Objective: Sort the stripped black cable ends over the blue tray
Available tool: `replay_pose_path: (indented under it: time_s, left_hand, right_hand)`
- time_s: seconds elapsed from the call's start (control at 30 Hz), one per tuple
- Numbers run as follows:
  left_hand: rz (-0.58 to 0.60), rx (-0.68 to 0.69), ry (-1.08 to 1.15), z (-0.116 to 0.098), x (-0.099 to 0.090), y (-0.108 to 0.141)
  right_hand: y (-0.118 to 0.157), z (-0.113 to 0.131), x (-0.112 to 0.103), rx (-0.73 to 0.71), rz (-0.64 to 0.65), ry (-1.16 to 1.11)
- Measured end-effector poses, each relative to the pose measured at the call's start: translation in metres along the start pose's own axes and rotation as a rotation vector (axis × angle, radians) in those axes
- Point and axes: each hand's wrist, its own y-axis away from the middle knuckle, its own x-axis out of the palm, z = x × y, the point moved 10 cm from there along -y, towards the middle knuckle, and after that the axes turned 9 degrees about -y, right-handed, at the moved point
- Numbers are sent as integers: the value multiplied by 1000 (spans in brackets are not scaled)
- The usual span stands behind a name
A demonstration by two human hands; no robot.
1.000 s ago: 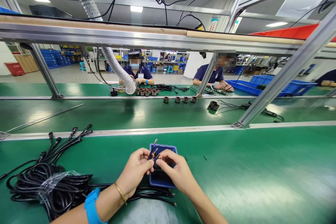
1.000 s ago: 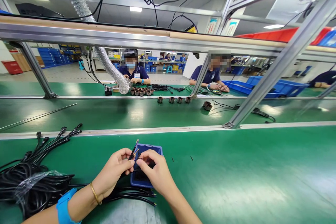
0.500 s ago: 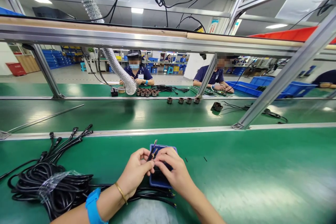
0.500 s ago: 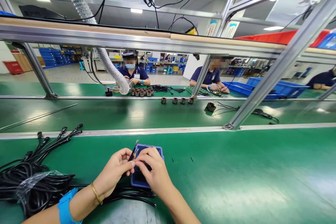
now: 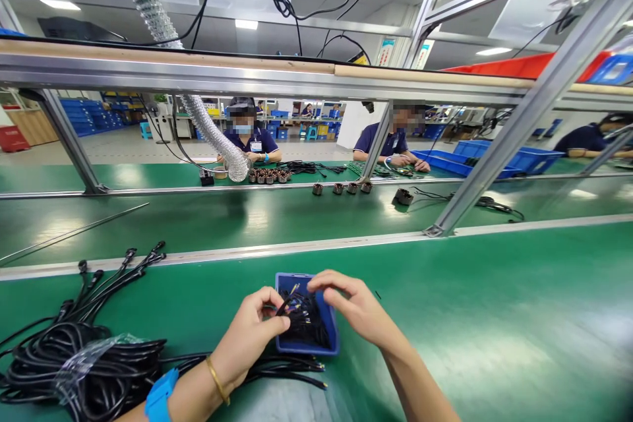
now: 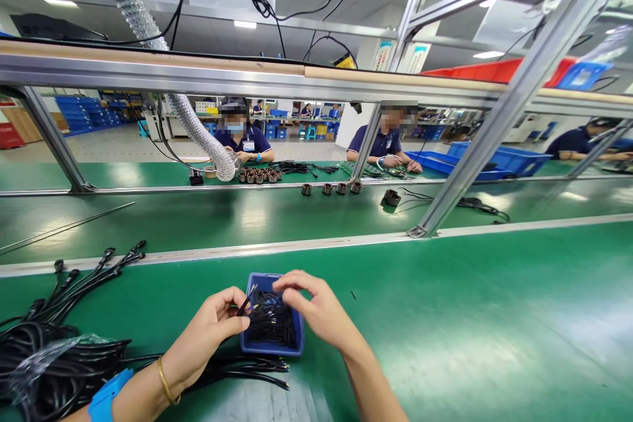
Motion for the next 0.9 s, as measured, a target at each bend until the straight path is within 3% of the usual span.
replay_pose_path:
  time_s: [0.07, 0.17, 0.23, 0.4, 0.7, 0.9]
  left_hand:
    - [47, -15, -28, 2, 5, 0]
    - [96, -63, -7, 10, 11, -2]
    - [96, -85, -9, 14, 13, -4]
    - [82, -95, -11, 15, 14, -5]
    - [22, -112, 59, 17, 7, -4]
    - [-52, -92, 65, 14, 0, -6]
  right_hand:
    - [2, -3, -9, 7, -37, 305]
    - [5, -14, 16, -11, 77, 721]
    - [7, -22, 33, -9, 114, 805]
    - [6, -31, 44, 10, 96, 797]
    - [2, -19, 14, 21, -64, 589]
    - [2, -18, 6, -3, -164, 417]
